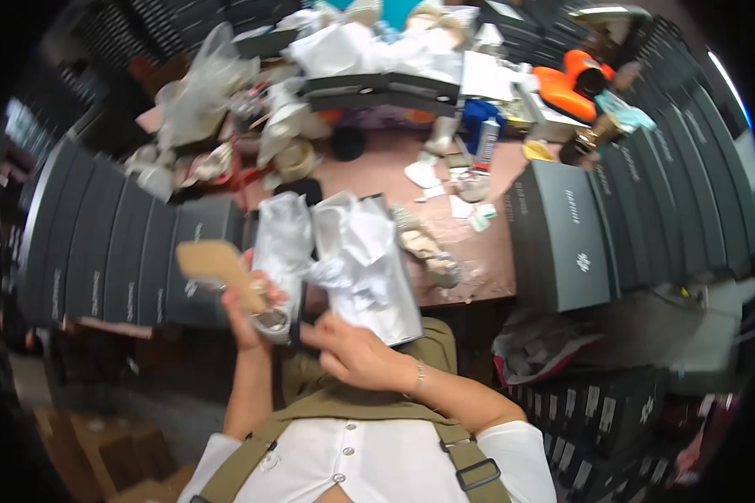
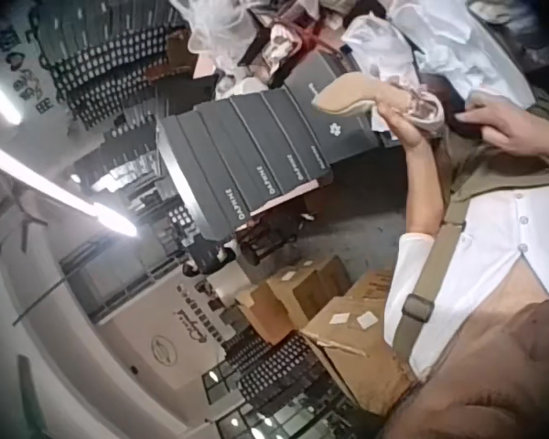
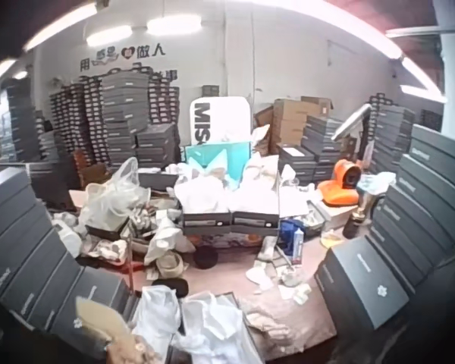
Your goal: Inspecting and wrapping high-heeled shoes before packing them into boxes.
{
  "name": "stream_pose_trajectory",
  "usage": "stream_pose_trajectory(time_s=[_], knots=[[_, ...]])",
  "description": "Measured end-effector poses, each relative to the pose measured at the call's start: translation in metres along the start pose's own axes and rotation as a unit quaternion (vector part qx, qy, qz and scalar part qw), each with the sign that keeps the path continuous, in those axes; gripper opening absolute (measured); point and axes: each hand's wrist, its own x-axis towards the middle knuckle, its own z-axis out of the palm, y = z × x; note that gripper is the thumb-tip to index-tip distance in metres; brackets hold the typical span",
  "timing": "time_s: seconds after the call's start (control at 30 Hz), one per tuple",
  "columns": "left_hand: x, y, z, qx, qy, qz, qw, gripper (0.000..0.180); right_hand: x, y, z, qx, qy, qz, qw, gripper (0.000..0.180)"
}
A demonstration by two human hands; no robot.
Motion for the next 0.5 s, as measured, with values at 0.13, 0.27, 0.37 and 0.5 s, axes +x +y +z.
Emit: stream_pose_trajectory(time_s=[0.13,0.27,0.37,0.5], knots=[[0.016,0.021,-0.013,-0.02,0.019,-0.003,1.0,0.064,-0.023,0.031,-0.098,-0.189,0.218,-0.016,0.957,0.04],[0.035,0.001,0.017,-0.095,-0.024,-0.136,0.986,0.064,-0.023,0.146,-0.179,-0.298,0.331,0.11,0.888,0.028],[0.051,-0.009,0.046,-0.092,-0.04,-0.171,0.98,0.061,-0.027,0.238,-0.191,-0.429,0.127,0.166,0.879,0.023],[0.068,-0.019,0.035,-0.047,-0.06,-0.199,0.977,0.059,0.034,0.256,-0.187,-0.497,0.129,0.071,0.855,0.018]])
